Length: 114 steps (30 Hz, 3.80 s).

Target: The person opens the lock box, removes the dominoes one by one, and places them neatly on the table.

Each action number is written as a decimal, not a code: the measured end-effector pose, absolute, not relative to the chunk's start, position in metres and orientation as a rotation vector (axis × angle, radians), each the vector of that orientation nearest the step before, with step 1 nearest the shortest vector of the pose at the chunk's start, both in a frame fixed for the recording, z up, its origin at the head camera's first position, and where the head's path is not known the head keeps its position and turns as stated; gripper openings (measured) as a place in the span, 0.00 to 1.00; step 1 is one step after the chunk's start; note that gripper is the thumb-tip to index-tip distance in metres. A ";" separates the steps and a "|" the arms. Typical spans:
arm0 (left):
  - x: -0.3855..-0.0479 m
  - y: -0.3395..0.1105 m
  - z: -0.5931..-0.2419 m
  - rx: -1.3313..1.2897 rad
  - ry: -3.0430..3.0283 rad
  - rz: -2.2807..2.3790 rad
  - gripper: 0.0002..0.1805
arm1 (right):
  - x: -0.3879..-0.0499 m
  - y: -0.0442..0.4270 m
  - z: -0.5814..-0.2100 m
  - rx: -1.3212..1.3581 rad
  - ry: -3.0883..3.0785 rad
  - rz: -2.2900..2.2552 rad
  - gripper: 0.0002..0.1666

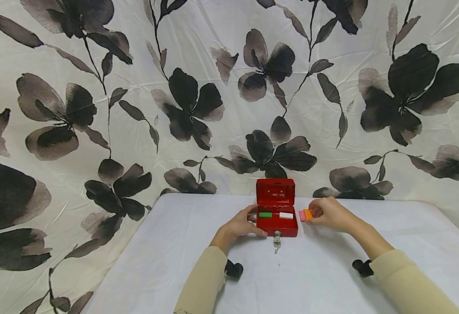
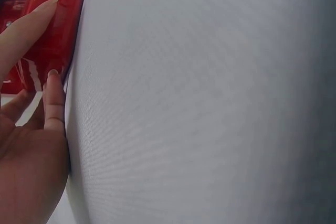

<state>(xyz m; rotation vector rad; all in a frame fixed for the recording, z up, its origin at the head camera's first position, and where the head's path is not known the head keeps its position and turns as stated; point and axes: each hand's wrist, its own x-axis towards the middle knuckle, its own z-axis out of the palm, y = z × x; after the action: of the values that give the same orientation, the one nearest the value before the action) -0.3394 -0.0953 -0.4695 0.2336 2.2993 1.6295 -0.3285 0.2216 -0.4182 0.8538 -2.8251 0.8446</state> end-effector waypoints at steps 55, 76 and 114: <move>-0.340 -0.095 -0.469 0.255 2.301 1.631 0.50 | -0.349 0.289 -0.441 0.617 -2.951 0.725 0.17; -0.339 -0.097 -0.468 0.253 2.315 1.610 0.51 | -0.352 0.285 -0.441 0.576 -3.007 0.743 0.18; -0.339 -0.096 -0.471 0.235 2.327 1.611 0.51 | -0.342 0.291 -0.435 0.562 -3.090 0.771 0.33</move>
<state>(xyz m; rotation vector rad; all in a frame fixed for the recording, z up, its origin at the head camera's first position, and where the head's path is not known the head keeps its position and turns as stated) -0.3393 -0.0964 -0.4707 0.2346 2.3268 1.6113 -0.3416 0.2908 -0.4352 0.5620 -3.0903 0.7714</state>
